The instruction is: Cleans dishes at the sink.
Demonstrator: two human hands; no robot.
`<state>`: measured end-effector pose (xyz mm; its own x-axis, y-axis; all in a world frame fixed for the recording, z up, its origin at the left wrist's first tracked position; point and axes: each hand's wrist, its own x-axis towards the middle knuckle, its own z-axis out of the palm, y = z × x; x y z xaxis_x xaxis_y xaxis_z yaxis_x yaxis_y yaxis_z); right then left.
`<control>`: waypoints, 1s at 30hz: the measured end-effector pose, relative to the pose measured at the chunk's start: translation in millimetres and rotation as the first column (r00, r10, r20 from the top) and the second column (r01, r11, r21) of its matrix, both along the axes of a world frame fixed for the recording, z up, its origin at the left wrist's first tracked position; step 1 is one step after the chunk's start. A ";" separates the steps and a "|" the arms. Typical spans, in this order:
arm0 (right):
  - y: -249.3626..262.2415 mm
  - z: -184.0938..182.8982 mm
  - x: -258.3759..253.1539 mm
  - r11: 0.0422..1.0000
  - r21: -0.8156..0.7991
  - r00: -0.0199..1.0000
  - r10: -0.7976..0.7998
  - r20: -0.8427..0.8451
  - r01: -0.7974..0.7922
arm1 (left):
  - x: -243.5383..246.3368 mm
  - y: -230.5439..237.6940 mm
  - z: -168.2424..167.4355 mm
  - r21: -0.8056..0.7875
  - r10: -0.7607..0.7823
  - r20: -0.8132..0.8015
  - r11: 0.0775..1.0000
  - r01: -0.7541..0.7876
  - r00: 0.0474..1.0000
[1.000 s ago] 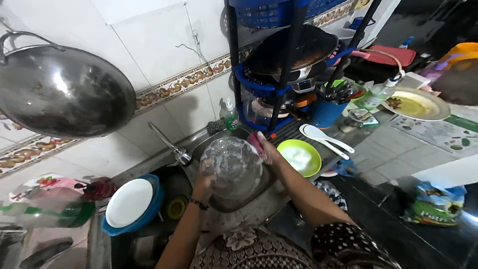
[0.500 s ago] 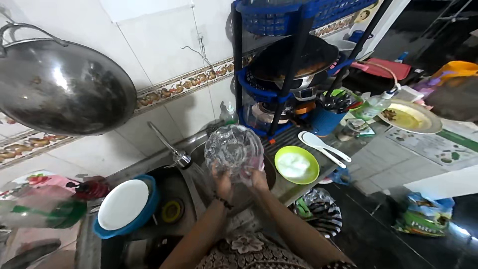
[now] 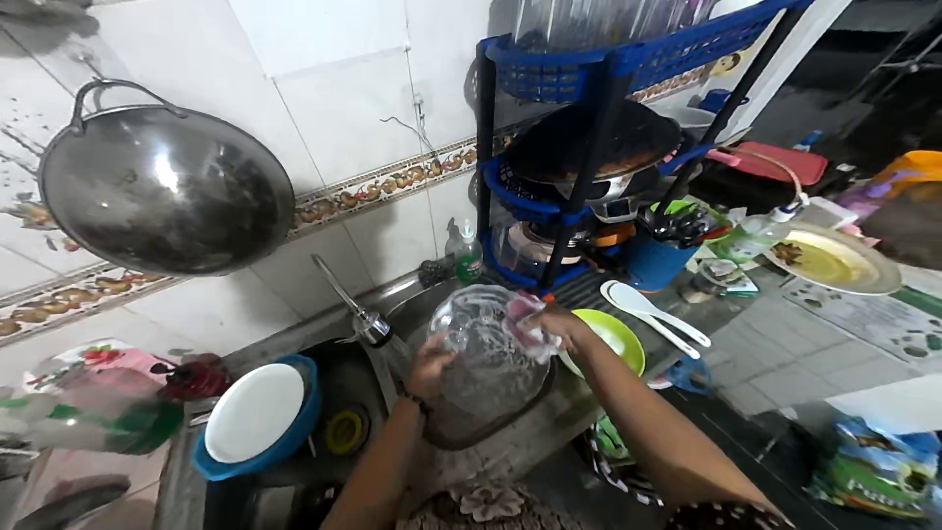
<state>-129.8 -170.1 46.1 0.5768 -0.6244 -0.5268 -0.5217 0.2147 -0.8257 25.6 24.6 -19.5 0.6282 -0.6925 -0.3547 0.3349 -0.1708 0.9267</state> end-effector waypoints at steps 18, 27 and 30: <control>64.2 -36.1 0.8 0.855 0.196 0.810 -0.518 0.275 0.481 | -38.9 -15.3 -13.7 -0.166 0.252 -0.241 0.941 -0.296 0.937; -24.8 13.4 6.4 0.945 -0.016 0.944 0.326 -0.044 -0.327 | 0.0 -0.9 4.5 -0.062 -0.021 -0.130 0.998 0.013 0.991; -28.5 16.5 24.9 0.852 -0.076 0.850 0.503 -0.157 -0.518 | 7.6 3.5 10.4 0.141 -0.166 0.017 0.977 0.162 0.986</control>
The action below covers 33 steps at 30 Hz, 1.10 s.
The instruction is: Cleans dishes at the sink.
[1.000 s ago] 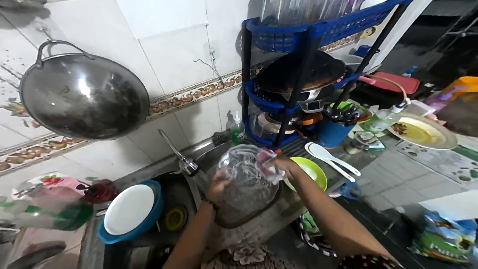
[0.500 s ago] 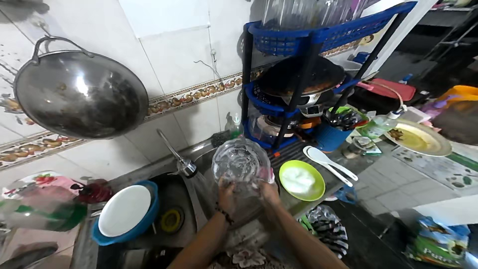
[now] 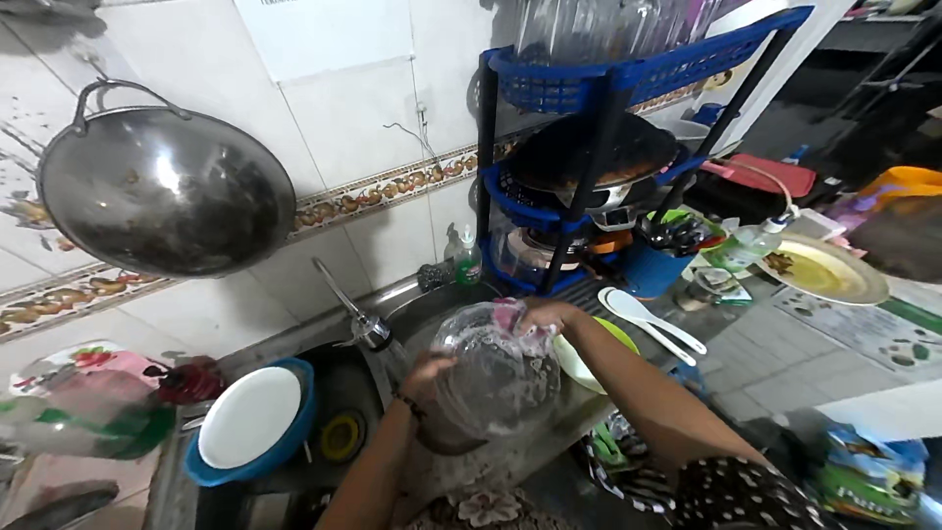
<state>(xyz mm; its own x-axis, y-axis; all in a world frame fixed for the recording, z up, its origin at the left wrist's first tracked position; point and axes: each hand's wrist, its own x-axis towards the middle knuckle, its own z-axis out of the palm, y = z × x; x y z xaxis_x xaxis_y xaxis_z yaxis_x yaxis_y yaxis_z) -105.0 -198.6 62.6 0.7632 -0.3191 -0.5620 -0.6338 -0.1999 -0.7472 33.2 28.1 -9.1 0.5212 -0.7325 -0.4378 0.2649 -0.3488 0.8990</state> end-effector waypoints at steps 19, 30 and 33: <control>143.3 -58.5 15.3 0.269 0.566 0.227 -0.963 0.145 0.780 | -38.8 -33.7 -7.1 -0.132 0.533 -0.232 0.812 -0.569 0.814; 99.6 -35.6 -1.1 0.323 0.865 0.166 -0.946 0.279 0.384 | -30.4 2.6 2.2 -0.021 0.319 -0.247 0.942 -0.335 0.915; 124.2 -2.9 -24.1 0.522 0.707 0.498 -0.823 0.272 0.477 | -33.7 3.5 8.1 -0.009 0.331 -0.236 0.940 -0.342 0.914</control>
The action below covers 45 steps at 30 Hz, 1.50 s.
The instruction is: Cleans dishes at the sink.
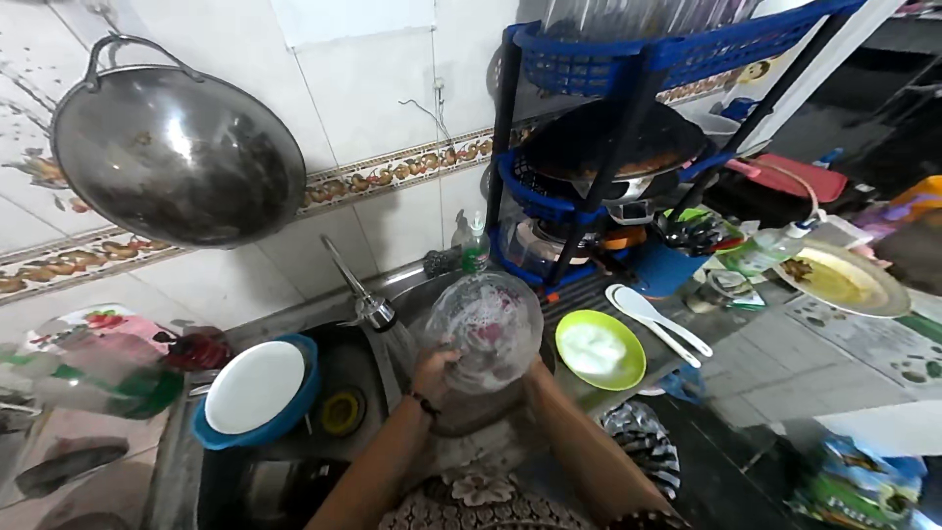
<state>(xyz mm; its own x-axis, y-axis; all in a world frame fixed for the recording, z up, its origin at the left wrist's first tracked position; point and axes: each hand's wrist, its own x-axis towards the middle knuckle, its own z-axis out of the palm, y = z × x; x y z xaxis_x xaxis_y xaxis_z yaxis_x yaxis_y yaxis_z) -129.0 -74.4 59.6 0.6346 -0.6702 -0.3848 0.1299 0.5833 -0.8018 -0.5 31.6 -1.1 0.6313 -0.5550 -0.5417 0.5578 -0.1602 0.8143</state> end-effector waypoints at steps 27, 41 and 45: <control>-92.8 -38.5 -68.0 0.858 -0.501 0.866 -0.164 -0.473 -0.111 | 21.0 44.6 -23.6 0.035 0.066 0.084 0.997 -0.069 0.994; -103.8 -55.1 -76.2 0.403 -0.550 0.427 -0.359 -0.830 -0.731 | 29.0 68.1 -21.5 -0.021 0.294 0.154 0.956 -0.294 0.944; -69.1 -34.7 -42.3 0.304 -0.795 0.748 -0.280 -0.601 -0.525 | 27.7 78.4 -12.9 0.029 0.274 0.164 0.959 -0.282 0.948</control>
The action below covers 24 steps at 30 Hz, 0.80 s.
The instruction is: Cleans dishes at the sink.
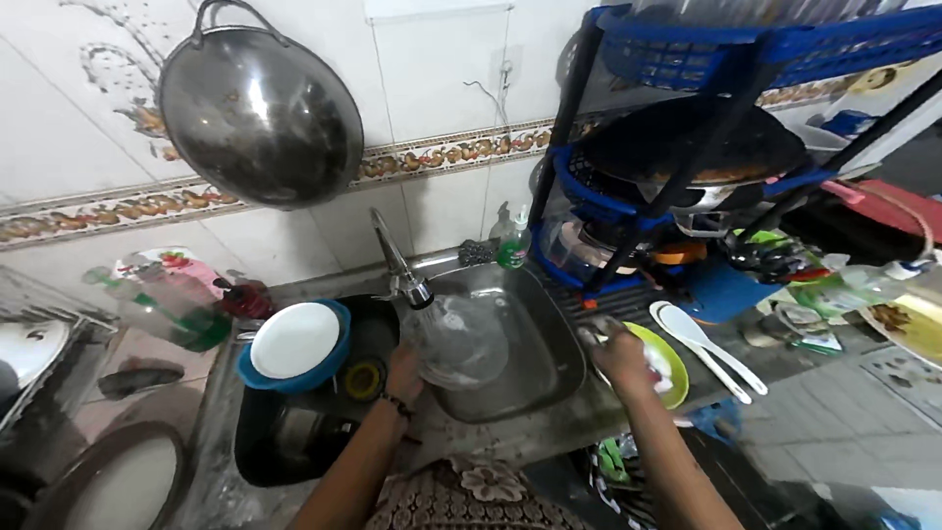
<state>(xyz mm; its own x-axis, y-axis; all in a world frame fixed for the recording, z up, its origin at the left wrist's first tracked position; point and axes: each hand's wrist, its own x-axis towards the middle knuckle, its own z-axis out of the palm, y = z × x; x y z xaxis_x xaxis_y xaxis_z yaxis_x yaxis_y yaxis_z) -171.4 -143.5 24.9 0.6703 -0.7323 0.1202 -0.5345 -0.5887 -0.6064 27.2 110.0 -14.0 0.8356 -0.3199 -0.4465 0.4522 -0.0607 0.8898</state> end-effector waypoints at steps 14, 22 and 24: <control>138.2 -36.7 195.9 0.102 0.958 0.963 0.038 0.266 -0.269 | -11.5 27.7 -1.1 0.124 -0.152 -0.035 0.980 0.155 0.988; 139.7 -58.6 238.4 -0.045 0.853 0.852 -0.097 0.514 -0.520 | -7.0 23.6 -8.0 0.041 -0.074 -0.088 0.996 0.078 0.993; 139.8 -53.7 235.1 0.111 0.863 0.869 0.027 0.494 -0.493 | -6.6 23.5 -3.3 0.054 -0.074 -0.107 0.995 0.080 0.991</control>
<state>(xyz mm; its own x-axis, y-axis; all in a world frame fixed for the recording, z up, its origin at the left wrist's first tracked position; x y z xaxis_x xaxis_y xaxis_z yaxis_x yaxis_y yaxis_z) 63.7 -3.7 -28.8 0.9401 -0.1826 -0.2879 -0.1550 0.5232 -0.8380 20.5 133.6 -17.3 0.7570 -0.3522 -0.5504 0.5350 -0.1496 0.8315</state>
